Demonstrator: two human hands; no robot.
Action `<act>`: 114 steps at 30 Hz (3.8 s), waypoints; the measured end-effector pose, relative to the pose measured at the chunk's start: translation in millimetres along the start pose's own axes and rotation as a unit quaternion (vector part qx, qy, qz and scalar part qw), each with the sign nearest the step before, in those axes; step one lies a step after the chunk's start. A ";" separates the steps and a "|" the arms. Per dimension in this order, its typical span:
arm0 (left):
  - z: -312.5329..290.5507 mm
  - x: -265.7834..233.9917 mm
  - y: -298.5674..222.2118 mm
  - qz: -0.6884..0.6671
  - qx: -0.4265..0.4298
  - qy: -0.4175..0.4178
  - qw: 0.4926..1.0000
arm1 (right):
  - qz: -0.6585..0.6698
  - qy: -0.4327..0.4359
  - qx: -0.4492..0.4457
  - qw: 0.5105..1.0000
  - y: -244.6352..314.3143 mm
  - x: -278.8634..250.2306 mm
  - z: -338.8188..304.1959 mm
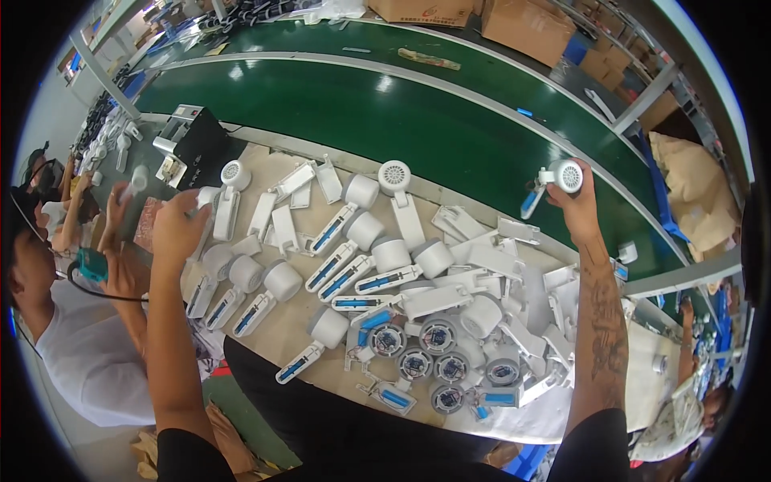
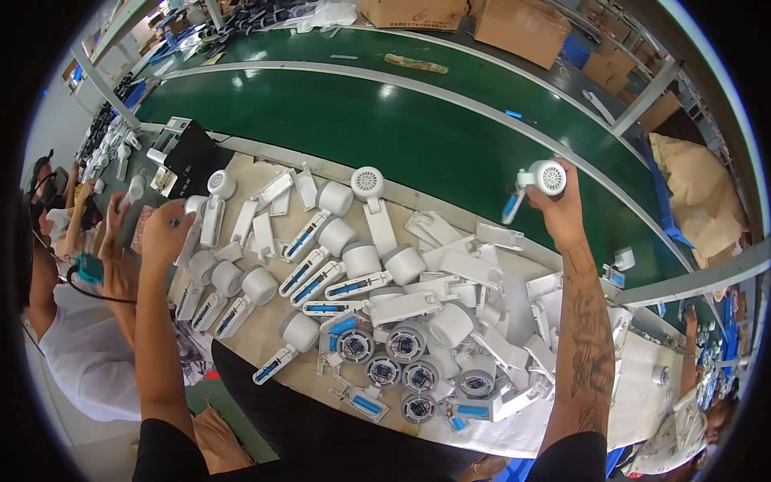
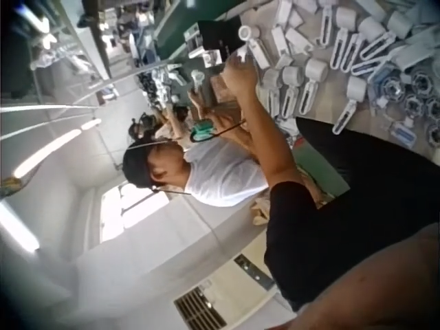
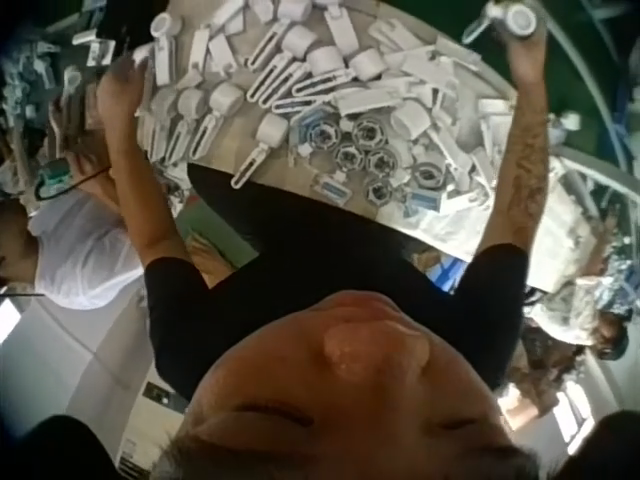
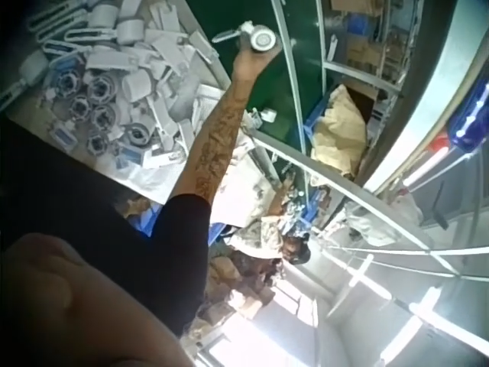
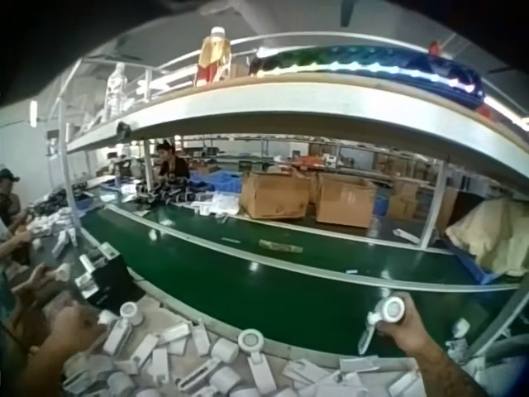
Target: The person assembles small handheld portable fans by hand, snapping together plastic fan housings, fan handles, plastic casings, and internal components.
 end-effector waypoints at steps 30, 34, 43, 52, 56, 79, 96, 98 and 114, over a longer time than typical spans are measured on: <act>-225.6 102.7 -346.8 -0.730 -0.198 0.451 0.474 | 0.206 0.166 -0.091 0.960 186.9 46.6 -227.9; -225.7 100.7 -345.8 -0.731 -0.188 0.439 0.488 | 0.226 0.153 -0.084 0.958 184.2 48.6 -231.7; -235.7 101.0 -347.5 -0.708 -0.167 0.466 0.503 | 0.129 0.263 -0.071 0.954 191.3 47.6 -236.6; -237.6 98.3 -348.2 -0.702 -0.161 0.476 0.504 | 0.126 0.352 0.007 0.927 179.9 68.9 -234.3; -226.8 97.6 -319.5 -0.695 -0.168 0.432 0.549 | 0.104 0.275 0.040 0.955 139.9 28.3 -194.9; -208.3 108.1 -276.8 -0.760 -0.267 0.298 0.513 | 0.000 -0.114 -0.072 0.991 136.8 -14.0 -251.1; -204.4 79.7 -294.3 -0.786 -0.225 0.223 0.531 | 0.157 -0.007 0.074 0.985 139.3 73.8 -303.1; -200.1 73.3 -289.6 -0.793 -0.218 0.222 0.524 | 0.085 -0.014 0.014 0.996 146.9 65.5 -298.4; -221.7 95.8 -233.7 -0.760 -0.216 0.257 0.556 | 0.067 0.162 -0.011 0.984 138.1 147.0 -309.4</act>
Point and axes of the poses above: each hand's wrist, its own z-axis towards the middle knuckle, its own x-axis out of the palm, y = z × x, the point moved 10 cm from there along z, towards the middle knuckle, and after that the axes turned 13 degrees about -z, right-handed, at the moved point
